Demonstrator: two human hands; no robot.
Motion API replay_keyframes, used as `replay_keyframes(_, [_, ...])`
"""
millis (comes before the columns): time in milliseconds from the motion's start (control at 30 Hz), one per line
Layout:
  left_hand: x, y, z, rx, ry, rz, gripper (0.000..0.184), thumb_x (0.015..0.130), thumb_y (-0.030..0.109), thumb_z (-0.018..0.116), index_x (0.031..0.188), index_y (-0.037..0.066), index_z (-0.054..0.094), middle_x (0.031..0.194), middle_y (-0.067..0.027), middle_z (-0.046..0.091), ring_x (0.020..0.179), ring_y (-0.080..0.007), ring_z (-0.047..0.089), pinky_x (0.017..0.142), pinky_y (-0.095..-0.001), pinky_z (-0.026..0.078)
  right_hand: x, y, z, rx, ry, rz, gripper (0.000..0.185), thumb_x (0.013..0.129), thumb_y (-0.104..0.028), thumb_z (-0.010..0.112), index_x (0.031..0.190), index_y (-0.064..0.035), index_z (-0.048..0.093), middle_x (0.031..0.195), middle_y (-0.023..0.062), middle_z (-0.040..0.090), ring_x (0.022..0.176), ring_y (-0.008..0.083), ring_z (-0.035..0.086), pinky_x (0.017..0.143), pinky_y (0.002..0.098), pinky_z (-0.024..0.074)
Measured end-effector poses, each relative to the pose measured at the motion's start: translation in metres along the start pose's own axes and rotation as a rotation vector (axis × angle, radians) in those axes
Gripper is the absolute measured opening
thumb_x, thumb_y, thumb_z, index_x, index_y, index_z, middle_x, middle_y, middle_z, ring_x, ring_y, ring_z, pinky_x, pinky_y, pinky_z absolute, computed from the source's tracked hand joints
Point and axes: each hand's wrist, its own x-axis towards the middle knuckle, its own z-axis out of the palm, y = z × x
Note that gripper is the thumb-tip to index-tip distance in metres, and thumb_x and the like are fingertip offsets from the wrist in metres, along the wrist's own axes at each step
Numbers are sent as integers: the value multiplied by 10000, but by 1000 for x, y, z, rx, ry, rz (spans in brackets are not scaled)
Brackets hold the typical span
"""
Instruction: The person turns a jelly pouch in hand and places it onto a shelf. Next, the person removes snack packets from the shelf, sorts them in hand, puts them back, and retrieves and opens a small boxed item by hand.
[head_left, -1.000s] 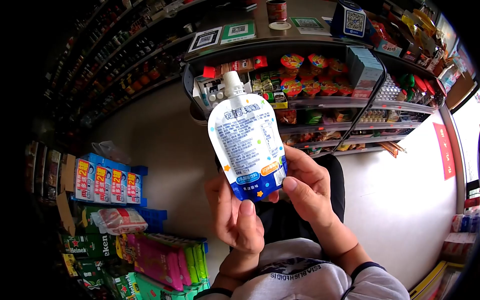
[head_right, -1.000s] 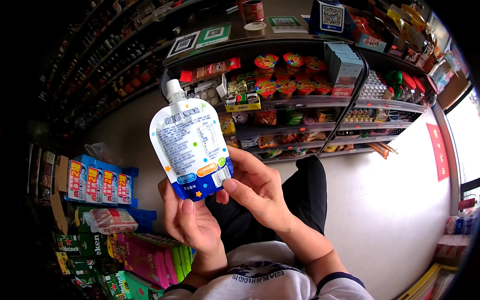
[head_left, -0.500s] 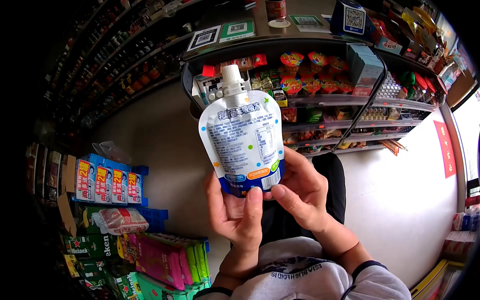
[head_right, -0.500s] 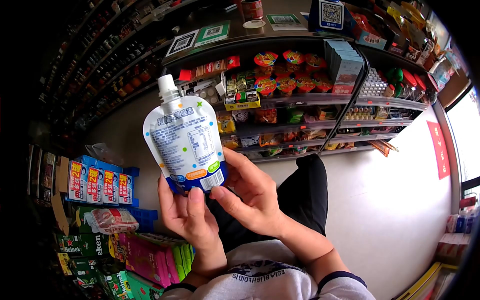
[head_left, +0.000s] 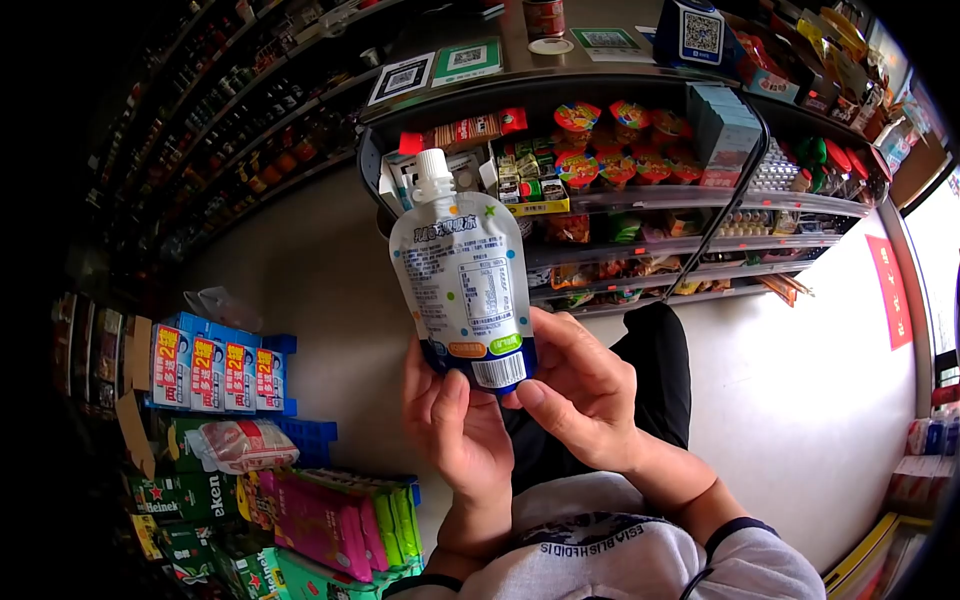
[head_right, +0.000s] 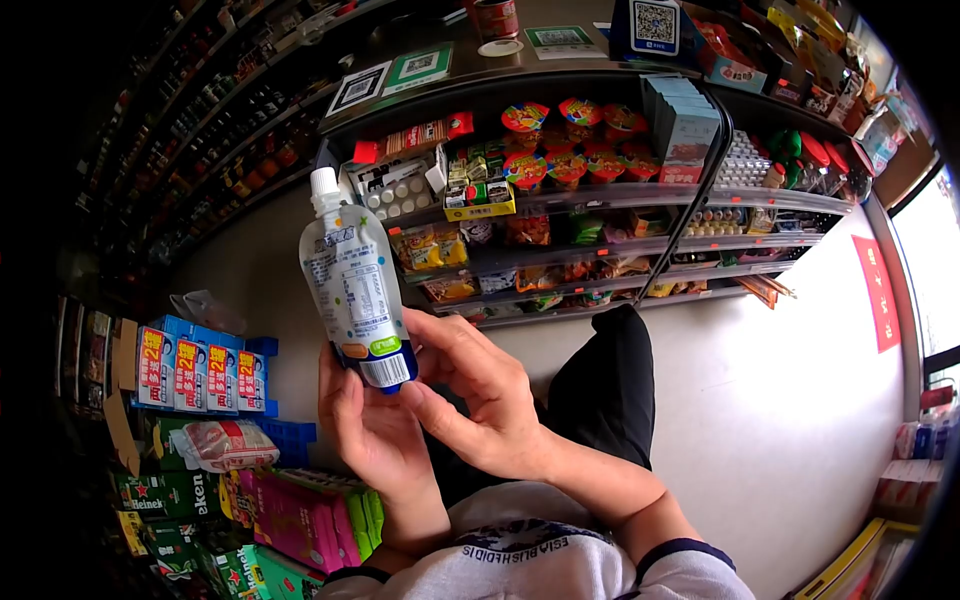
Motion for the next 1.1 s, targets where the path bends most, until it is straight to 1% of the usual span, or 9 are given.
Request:
replay_keyframes(33, [0,1,2,5,10,7,549,804,135,515,1271,-107,359,1069,-141,545,906,-181,566,747,-272,475,0,0,1,-7,6,11,500,855,-12,559,1309,68,364,1063,84,461,907,125,520,807,249,454])
replay_keyframes(233, [-1,4,4,31,-35,16,556,797,155,527,1257,-108,357,1031,-145,560,862,-177,571,695,-265,473,-1,0,2,61,40,43,436,885,-22,534,1285,72,390,1092,92,480,945,120,527,778,236,463])
replay_keyframes(333, [-4,1,3,174,-28,96,533,793,196,489,1244,-72,390,1104,-158,543,970,-233,572,830,-329,471,-1,-5,1,63,76,133,379,886,-22,541,1243,68,447,1071,92,525,910,116,552,717,218,484])
replay_keyframes(567, [-7,-9,-2,201,-4,195,591,763,174,516,1267,-94,363,1155,-185,517,1033,-266,546,887,-355,442,5,-10,-2,29,212,107,193,860,-28,595,1033,58,600,903,67,604,752,77,572,595,191,485])
replay_keyframes(733, [-9,-13,-8,235,-42,225,624,738,150,541,1279,-101,358,1178,-191,507,1076,-269,520,918,-362,420,12,-10,-5,5,269,25,120,862,-27,596,956,48,593,834,38,611,702,47,547,584,175,448])
replay_keyframes(833, [-13,-12,-15,133,-116,190,627,744,30,570,1310,-102,336,1265,-195,465,1162,-257,466,1005,-373,336,17,-11,-8,-8,305,7,77,859,-26,598,900,34,571,786,16,592,663,23,506,572,161,407])
replay_keyframes(933, [-15,-14,-17,128,-143,224,629,752,15,578,1317,-100,324,1268,-194,462,1157,-257,470,998,-374,344,20,-10,-11,37,309,-9,76,857,-29,602,877,32,560,764,7,581,638,18,491,554,159,396])
replay_keyframes(1033, [-19,-15,-13,246,-81,231,613,740,103,534,1285,-111,352,1228,-208,479,1125,-278,488,983,-383,359,23,-11,-10,53,307,-20,75,858,-35,604,852,18,551,744,-4,567,625,14,478,541,157,383])
replay_keyframes(1100, [-19,-15,-15,239,-108,241,613,740,101,534,1286,-111,352,1230,-210,478,1129,-278,486,985,-383,357,24,-10,-10,57,306,-27,77,858,-38,605,849,14,549,743,-6,566,628,12,477,542,156,382])
